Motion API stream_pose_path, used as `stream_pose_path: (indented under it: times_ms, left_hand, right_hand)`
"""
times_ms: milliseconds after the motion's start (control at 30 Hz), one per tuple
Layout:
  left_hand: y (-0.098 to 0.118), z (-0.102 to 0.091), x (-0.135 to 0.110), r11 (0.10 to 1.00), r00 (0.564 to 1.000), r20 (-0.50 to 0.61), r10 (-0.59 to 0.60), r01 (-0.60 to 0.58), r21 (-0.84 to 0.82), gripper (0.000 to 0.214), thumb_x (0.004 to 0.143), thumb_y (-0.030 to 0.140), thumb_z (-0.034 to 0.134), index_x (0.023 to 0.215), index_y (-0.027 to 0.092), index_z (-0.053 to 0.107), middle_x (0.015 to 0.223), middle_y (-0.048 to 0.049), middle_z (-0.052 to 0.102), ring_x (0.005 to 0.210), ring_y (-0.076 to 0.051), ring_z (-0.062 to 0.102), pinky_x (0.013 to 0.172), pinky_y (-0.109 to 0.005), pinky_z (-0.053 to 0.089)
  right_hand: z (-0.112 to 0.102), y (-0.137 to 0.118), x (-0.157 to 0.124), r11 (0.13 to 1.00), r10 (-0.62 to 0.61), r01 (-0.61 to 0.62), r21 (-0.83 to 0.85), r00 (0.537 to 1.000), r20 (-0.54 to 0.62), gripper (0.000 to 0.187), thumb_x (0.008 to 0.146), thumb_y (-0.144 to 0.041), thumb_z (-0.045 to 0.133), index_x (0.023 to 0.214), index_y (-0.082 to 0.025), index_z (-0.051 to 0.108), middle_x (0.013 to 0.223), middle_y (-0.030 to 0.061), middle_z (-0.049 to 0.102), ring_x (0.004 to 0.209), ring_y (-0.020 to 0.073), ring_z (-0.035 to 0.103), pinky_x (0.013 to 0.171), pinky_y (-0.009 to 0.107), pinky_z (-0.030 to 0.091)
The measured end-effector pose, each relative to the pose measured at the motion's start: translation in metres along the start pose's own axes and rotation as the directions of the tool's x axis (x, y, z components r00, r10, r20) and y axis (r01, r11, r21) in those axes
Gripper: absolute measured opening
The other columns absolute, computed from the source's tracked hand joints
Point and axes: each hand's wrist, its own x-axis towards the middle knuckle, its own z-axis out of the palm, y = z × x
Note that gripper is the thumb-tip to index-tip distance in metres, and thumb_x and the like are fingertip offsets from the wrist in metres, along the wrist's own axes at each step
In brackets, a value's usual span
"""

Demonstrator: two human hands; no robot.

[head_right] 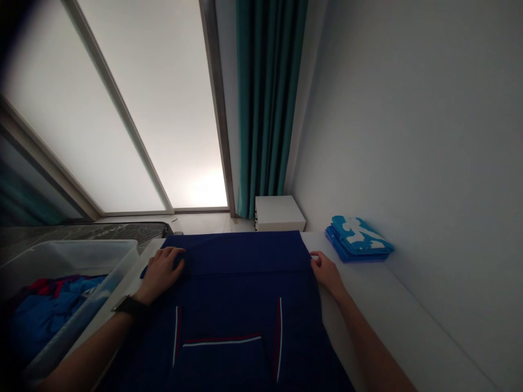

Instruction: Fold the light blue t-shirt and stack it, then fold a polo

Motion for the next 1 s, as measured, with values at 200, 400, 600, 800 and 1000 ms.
stream_pose_path:
  times_ms: [200, 400, 600, 800, 1000]
  left_hand:
    - [0.097, 0.01, 0.022, 0.939, 0.95, 0.066, 0.306, -0.289, -0.187, 0.019, 0.089, 0.024, 0.047, 0.101, 0.023, 0.062, 0.105, -0.0062, 0.062, 0.102, -0.025, 0.054, 0.086, -0.039, 0.039]
    - [0.206, 0.021, 0.031, 0.802, 0.84, 0.078, 0.538, -0.481, -0.354, 0.014, 0.091, 0.023, 0.049, 0.099, 0.023, 0.061, 0.103, -0.0045, 0.062, 0.099, -0.022, 0.054, 0.086, -0.038, 0.039]
    - [0.285, 0.044, 0.037, 0.733, 0.796, 0.049, 0.604, -0.53, -0.427, 0.022, 0.088, 0.035, 0.06, 0.107, 0.023, 0.057, 0.106, -0.0041, 0.061, 0.101, -0.023, 0.054, 0.087, -0.038, 0.041]
    - [0.322, 0.064, 0.04, 0.784, 0.836, 0.046, 0.547, -0.491, -0.38, 0.022, 0.087, 0.036, 0.061, 0.103, 0.021, 0.056, 0.103, -0.0063, 0.062, 0.101, -0.026, 0.053, 0.084, -0.04, 0.04]
    - [0.332, 0.067, 0.042, 0.779, 0.839, 0.04, 0.543, -0.486, -0.397, 0.01, 0.089, 0.018, 0.053, 0.097, 0.022, 0.056, 0.098, -0.0047, 0.062, 0.096, -0.023, 0.053, 0.082, -0.038, 0.039]
  right_hand:
    - [-0.005, -0.008, -0.012, 0.996, -0.012, 0.013, 0.084, 1.0, -0.022, 0.037, 0.076, -0.039, 0.046, 0.103, -0.02, 0.063, 0.068, 0.0004, 0.064, 0.061, 0.0188, 0.061, 0.061, 0.029, 0.043]
    - [-0.008, -0.013, -0.023, 0.981, -0.034, 0.041, 0.188, 0.998, -0.045, 0.034, 0.082, -0.04, 0.044, 0.104, -0.021, 0.061, 0.077, 0.0028, 0.067, 0.061, 0.0182, 0.06, 0.063, 0.03, 0.046]
    - [-0.008, -0.01, -0.026, 0.939, -0.02, 0.044, 0.342, 0.997, -0.073, 0.033, 0.085, -0.031, 0.036, 0.107, -0.02, 0.059, 0.092, 0.0059, 0.071, 0.072, 0.0194, 0.062, 0.07, 0.032, 0.048]
    - [-0.008, -0.011, -0.025, 0.903, -0.069, 0.083, 0.421, 0.996, -0.048, 0.03, 0.08, -0.02, 0.034, 0.102, -0.021, 0.055, 0.094, 0.0044, 0.072, 0.084, 0.019, 0.066, 0.083, 0.036, 0.048]
    - [-0.004, -0.01, -0.024, 0.914, -0.067, 0.077, 0.398, 0.997, -0.037, 0.024, 0.079, -0.016, 0.039, 0.098, -0.023, 0.052, 0.088, 0.0023, 0.071, 0.087, 0.0199, 0.067, 0.084, 0.036, 0.047]
